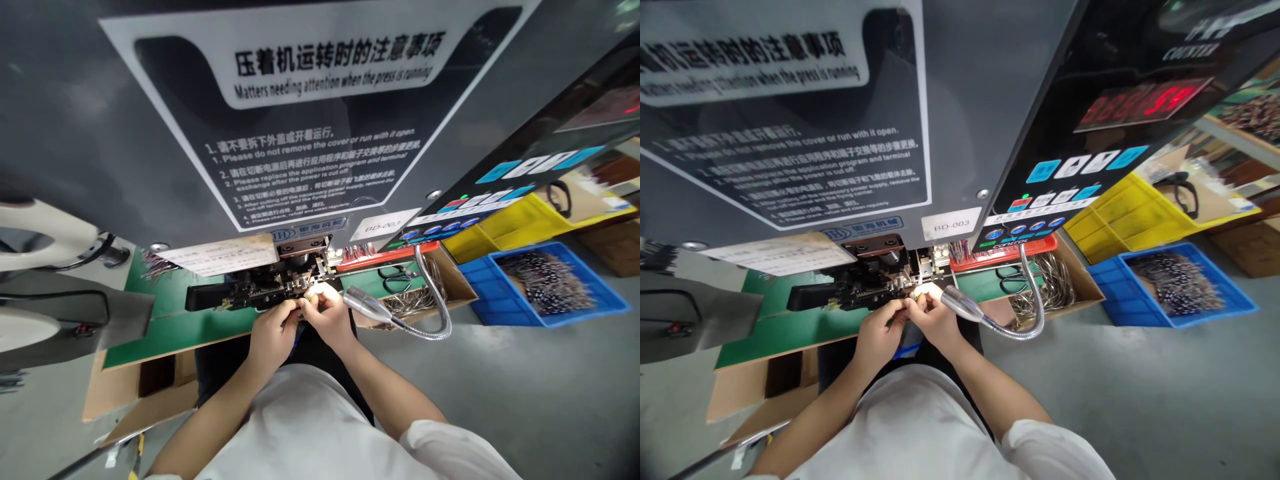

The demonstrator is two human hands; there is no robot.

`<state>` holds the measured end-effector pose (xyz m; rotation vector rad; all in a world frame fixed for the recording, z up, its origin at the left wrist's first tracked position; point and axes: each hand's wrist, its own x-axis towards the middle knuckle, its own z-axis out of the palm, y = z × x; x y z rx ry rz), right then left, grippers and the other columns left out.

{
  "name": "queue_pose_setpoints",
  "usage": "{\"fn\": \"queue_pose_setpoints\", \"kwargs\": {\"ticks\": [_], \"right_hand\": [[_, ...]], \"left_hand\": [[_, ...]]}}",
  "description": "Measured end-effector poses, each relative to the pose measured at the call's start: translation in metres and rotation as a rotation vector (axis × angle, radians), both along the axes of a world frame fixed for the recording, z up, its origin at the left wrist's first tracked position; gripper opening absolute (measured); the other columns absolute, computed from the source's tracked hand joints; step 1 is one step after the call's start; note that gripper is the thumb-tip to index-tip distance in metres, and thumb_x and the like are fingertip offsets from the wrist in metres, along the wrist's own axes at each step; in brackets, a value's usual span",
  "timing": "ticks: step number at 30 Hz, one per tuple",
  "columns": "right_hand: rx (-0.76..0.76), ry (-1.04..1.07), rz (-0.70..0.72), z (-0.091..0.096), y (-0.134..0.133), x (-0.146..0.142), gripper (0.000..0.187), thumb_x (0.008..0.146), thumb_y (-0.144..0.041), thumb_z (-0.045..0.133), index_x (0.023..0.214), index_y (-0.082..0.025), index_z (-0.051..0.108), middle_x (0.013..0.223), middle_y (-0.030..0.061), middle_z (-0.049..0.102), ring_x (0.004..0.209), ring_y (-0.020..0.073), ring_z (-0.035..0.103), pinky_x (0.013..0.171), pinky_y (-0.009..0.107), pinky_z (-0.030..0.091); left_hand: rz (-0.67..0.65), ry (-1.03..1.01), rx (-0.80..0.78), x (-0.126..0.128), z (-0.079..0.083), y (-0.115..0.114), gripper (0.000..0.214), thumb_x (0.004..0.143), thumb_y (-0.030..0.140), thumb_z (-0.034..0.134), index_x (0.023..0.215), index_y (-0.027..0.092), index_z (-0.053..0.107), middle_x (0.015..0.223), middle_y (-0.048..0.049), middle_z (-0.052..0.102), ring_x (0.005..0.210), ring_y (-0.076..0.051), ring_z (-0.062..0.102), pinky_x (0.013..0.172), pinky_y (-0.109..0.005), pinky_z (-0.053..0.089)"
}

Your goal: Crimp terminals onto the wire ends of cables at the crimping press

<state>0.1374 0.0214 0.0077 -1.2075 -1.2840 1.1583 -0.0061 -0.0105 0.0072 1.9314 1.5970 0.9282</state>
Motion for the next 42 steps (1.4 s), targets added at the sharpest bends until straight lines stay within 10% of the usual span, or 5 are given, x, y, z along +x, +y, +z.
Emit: {"fn": "queue_pose_setpoints", "kwargs": {"ticks": [42], "right_hand": [[0.264,-0.163,-0.013,0.0028,0.003,-0.0031,0.022,0.085,-0.025,0.062,0.094,-0.014,0.078,0.056,-0.0012,0.06,0.048,0.0111,0.05,0.047,0.024,0.046]], "left_hand": [[0.074,0.067,0.074,0.0,0.0018,-0.0017,0.015,0.096,0.024,0.054,0.102,0.024,0.068,0.093,-0.0018,0.078,0.083,-0.018,0.073,0.072,-0.023,0.05]]}}
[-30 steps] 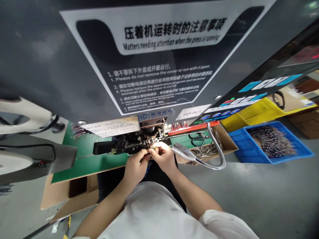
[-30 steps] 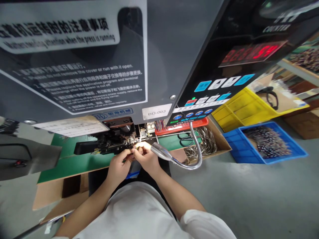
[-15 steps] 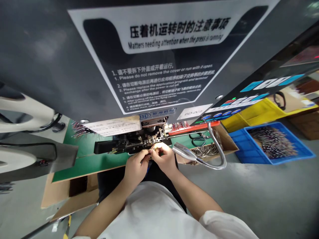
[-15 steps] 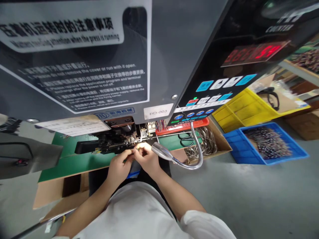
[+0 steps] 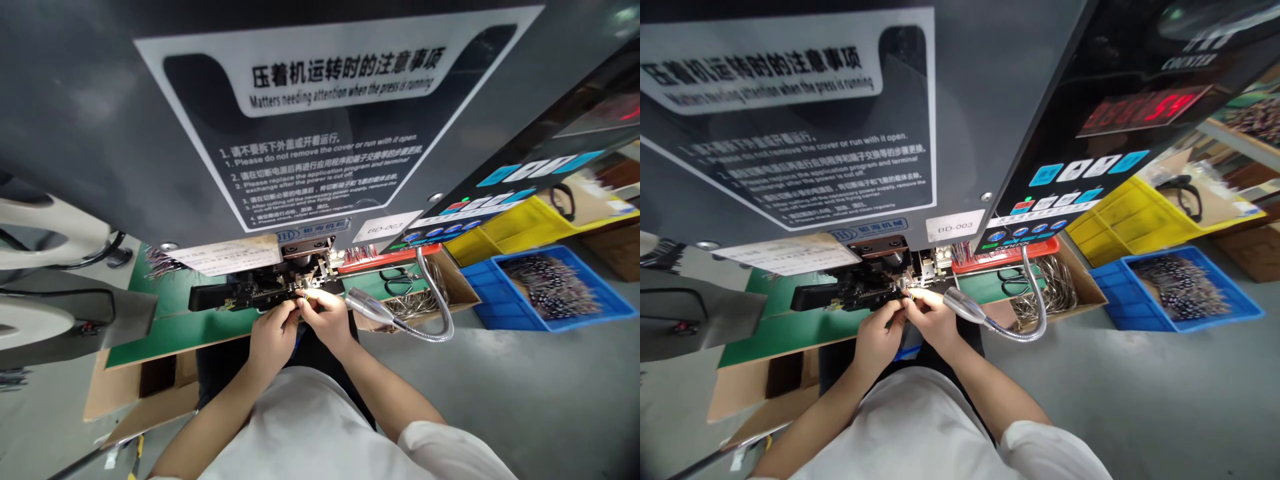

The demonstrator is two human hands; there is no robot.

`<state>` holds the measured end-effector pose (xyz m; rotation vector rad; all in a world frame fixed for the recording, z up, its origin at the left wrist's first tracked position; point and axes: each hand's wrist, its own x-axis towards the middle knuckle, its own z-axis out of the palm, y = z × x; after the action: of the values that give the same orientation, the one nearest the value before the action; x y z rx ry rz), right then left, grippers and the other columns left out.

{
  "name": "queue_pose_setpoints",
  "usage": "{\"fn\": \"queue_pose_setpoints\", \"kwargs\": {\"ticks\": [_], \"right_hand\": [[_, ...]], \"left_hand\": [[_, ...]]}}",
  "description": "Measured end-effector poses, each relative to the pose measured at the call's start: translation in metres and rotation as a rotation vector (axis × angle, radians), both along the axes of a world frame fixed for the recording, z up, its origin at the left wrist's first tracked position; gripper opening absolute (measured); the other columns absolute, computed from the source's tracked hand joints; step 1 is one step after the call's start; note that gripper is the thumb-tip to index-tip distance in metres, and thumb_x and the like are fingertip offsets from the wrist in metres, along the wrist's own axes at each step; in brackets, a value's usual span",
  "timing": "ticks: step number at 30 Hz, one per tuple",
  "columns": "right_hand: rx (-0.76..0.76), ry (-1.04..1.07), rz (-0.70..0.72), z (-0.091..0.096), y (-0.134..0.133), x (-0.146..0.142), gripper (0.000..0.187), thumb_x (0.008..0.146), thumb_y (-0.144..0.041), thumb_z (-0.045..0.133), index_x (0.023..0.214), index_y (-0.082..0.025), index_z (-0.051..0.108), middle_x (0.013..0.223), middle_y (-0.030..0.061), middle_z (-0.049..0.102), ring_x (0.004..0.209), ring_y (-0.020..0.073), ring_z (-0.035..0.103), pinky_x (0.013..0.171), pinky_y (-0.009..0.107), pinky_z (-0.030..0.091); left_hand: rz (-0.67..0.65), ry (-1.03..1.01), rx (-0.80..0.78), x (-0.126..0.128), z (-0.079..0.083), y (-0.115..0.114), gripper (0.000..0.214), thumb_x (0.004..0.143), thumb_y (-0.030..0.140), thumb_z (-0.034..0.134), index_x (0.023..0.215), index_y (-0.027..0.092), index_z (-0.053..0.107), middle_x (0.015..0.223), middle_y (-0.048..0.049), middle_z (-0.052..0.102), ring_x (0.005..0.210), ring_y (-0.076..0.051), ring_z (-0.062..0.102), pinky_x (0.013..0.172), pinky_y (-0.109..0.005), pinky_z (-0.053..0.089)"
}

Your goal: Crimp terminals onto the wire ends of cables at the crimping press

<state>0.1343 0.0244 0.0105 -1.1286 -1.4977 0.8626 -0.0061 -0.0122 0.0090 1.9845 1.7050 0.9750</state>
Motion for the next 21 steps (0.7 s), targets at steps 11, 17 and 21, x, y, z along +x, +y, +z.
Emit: {"fn": "queue_pose_setpoints", "kwargs": {"ticks": [11,17,21], "right_hand": [[-0.005,0.003,0.006,-0.003,0.001,0.001,0.019,0.087,-0.026,0.061,0.092,-0.016,0.077,0.058,-0.001,0.059,0.049,0.0118,0.051,0.05,0.025,0.048],[-0.065,0.104,0.054,-0.03,-0.021,0.014,0.03,0.087,-0.027,0.064,0.115,-0.02,0.063,0.06,-0.0062,0.049,0.049,0.0097,0.044,0.048,0.022,0.04],[-0.194,0.135,0.153,-0.06,-0.051,0.024,0.015,0.088,-0.032,0.063,0.097,-0.021,0.059,0.06,-0.0066,0.047,0.049,0.0088,0.041,0.047,0.02,0.034]], "left_hand": [[0.008,0.028,-0.049,0.002,0.0,0.002,0.015,0.096,0.024,0.053,0.1,0.025,0.067,0.092,-0.0018,0.078,0.083,-0.019,0.073,0.071,-0.025,0.048],[-0.043,-0.07,-0.139,0.001,0.0,-0.004,0.017,0.096,0.029,0.053,0.106,0.024,0.065,0.088,-0.0023,0.077,0.078,-0.018,0.071,0.07,-0.025,0.048],[-0.113,-0.304,-0.354,0.012,-0.01,-0.015,0.02,0.098,0.036,0.049,0.105,0.023,0.063,0.069,0.0017,0.07,0.06,-0.014,0.065,0.058,-0.022,0.046]]}}
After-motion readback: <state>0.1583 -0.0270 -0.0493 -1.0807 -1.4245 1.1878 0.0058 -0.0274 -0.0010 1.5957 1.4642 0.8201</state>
